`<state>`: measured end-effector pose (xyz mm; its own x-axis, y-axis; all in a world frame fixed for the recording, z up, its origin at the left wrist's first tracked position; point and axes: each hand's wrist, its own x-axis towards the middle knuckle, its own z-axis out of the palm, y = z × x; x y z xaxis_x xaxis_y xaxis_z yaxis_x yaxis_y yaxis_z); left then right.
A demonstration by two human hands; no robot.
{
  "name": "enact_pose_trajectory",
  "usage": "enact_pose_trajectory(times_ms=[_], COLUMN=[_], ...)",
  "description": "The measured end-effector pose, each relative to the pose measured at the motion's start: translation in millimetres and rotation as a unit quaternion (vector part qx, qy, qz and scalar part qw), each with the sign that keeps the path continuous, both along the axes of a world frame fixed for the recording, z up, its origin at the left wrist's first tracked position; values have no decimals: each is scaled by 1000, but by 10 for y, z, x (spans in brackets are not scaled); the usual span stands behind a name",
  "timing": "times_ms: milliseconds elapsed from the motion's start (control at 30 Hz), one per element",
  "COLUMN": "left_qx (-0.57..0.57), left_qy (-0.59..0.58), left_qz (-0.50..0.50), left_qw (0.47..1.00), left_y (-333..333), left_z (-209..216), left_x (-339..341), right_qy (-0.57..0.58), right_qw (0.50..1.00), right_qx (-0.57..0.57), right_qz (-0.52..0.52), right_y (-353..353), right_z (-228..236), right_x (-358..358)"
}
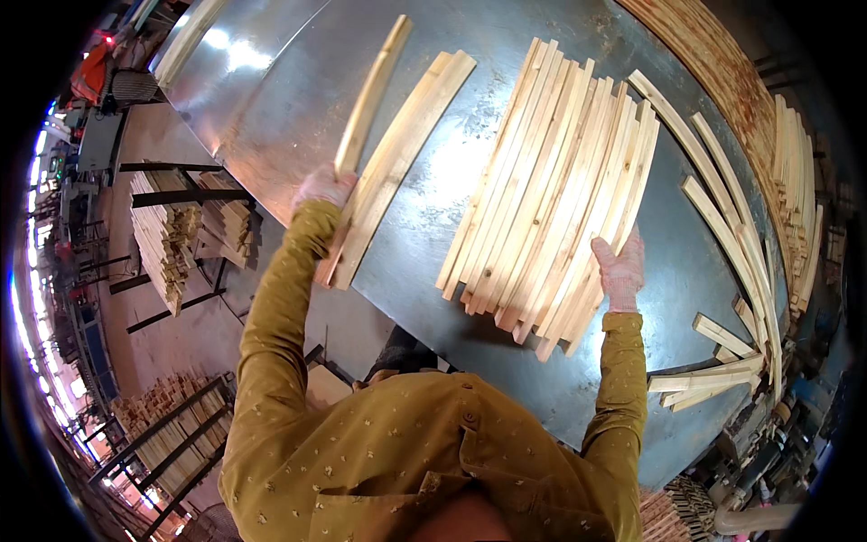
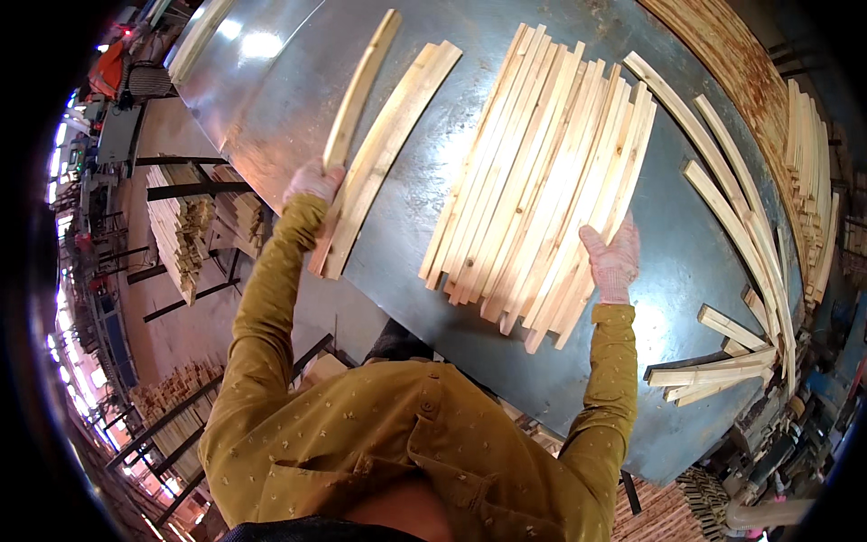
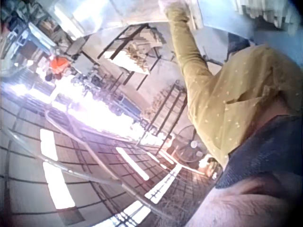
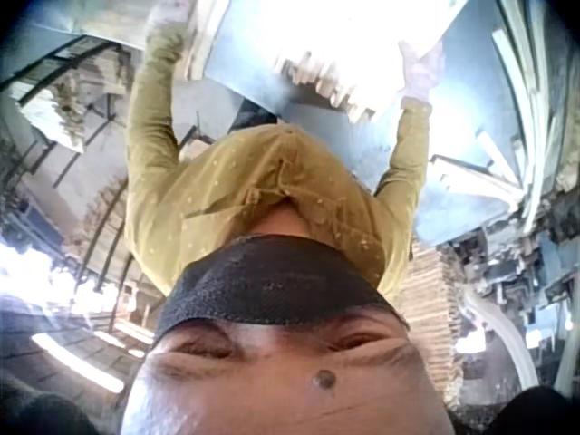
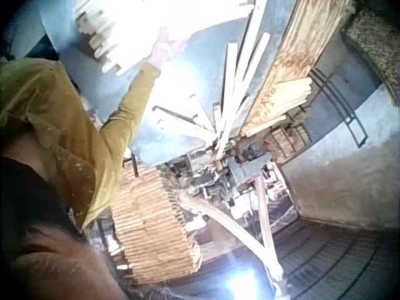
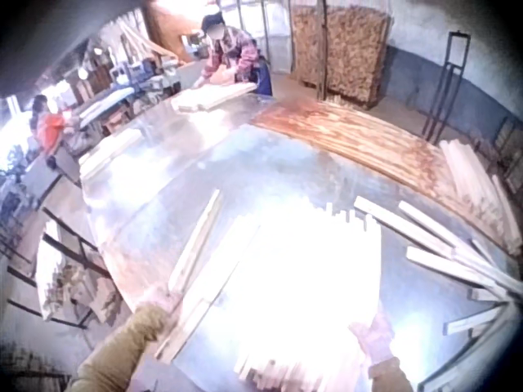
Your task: The person repeatedly picks up thin wooden planks from a metal table, aligns them, and stacks them into neat piles. The person handles the planks by hand, organizing them into multiple stacks throughout the clip.
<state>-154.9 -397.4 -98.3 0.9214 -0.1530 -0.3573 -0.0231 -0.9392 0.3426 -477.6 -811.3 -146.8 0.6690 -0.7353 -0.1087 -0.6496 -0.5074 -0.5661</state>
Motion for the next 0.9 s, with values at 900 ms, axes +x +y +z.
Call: enact_pose_trajectory(times_ms=[900], left_qx=[29], left_qy=[130], left_qz=[-55], left_qw=[990], left_y=[834], left_z=[187], left_x=[1136], right_qy=[-141], right_qw=[986], right_qx=[24], right_qz=[-86], right_y=[2585], right_z=[349], right_x=[2235])
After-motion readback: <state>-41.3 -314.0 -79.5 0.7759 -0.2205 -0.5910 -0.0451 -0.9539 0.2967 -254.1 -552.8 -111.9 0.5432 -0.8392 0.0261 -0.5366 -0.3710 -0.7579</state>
